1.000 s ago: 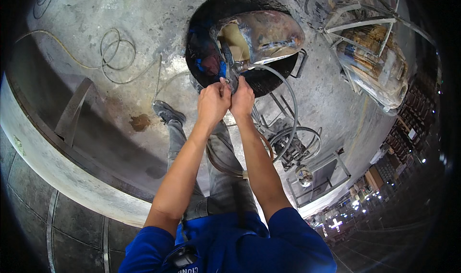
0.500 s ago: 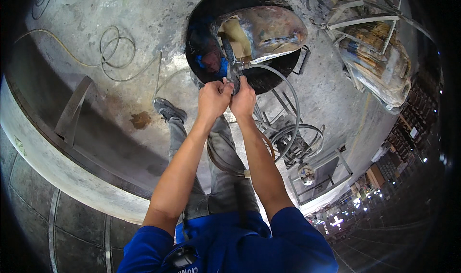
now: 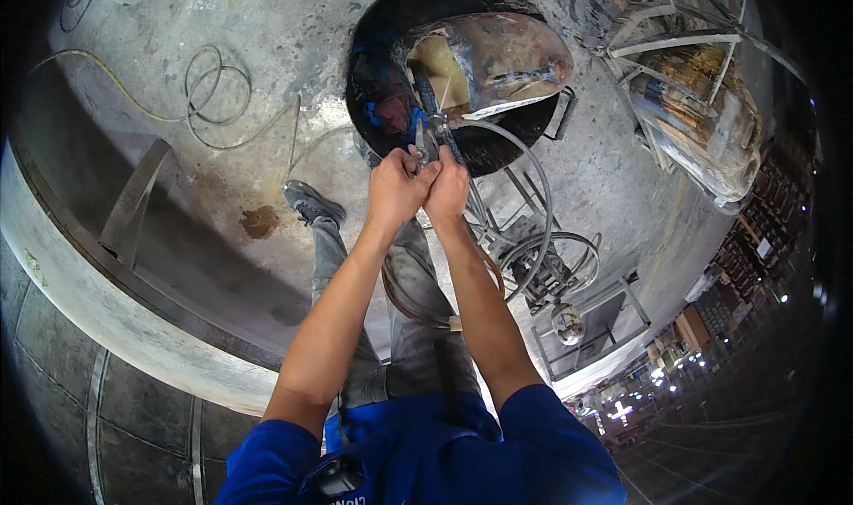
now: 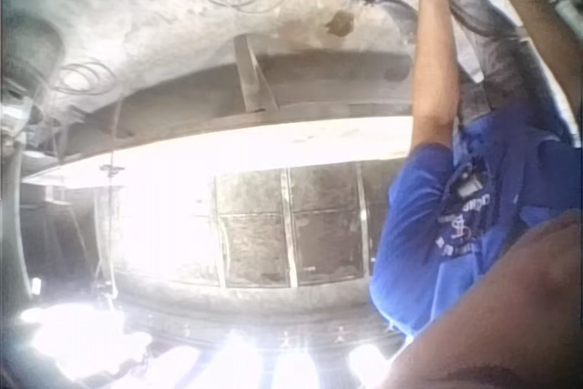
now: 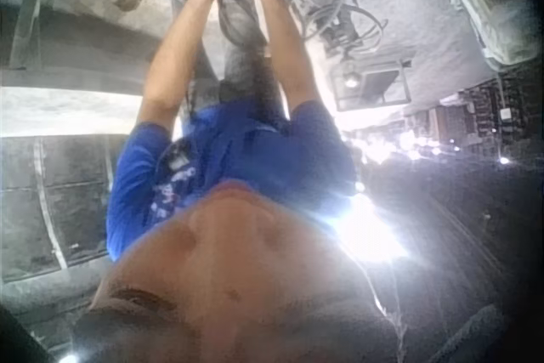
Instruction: The person adjusts a spray gun connected to a hose, tests the spray output, and repeatedly disassembles and reassembles the nozzle over a bucket. The person uses a small tool to tighten or loosen parts of the spray gun.
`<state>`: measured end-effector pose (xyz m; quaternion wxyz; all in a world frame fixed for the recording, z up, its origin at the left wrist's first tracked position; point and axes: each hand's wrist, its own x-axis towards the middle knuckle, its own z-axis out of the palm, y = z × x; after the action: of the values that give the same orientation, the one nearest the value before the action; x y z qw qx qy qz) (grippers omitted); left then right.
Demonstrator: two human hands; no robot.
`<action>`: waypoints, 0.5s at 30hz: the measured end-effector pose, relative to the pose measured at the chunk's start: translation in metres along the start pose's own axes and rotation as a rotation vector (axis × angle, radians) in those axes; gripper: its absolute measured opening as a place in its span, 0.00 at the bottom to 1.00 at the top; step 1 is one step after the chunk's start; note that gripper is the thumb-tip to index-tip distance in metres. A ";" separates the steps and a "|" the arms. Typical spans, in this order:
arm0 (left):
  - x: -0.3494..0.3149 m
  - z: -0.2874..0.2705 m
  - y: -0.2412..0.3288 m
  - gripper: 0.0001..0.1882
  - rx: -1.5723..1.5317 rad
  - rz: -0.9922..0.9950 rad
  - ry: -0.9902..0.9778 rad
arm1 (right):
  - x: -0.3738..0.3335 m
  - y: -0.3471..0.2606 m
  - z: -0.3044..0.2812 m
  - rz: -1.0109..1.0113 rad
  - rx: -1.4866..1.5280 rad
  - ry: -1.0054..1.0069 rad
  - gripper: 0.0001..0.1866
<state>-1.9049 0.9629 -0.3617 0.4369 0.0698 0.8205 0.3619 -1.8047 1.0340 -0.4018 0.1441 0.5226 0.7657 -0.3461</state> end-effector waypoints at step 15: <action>-0.002 -0.005 0.005 0.21 0.103 -0.076 -0.157 | 0.001 -0.003 -0.005 -0.041 0.036 0.047 0.21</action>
<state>-1.9084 0.9635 -0.3557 0.5093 0.0889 0.8032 0.2959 -1.8068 1.0378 -0.3974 0.1093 0.5172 0.7731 -0.3505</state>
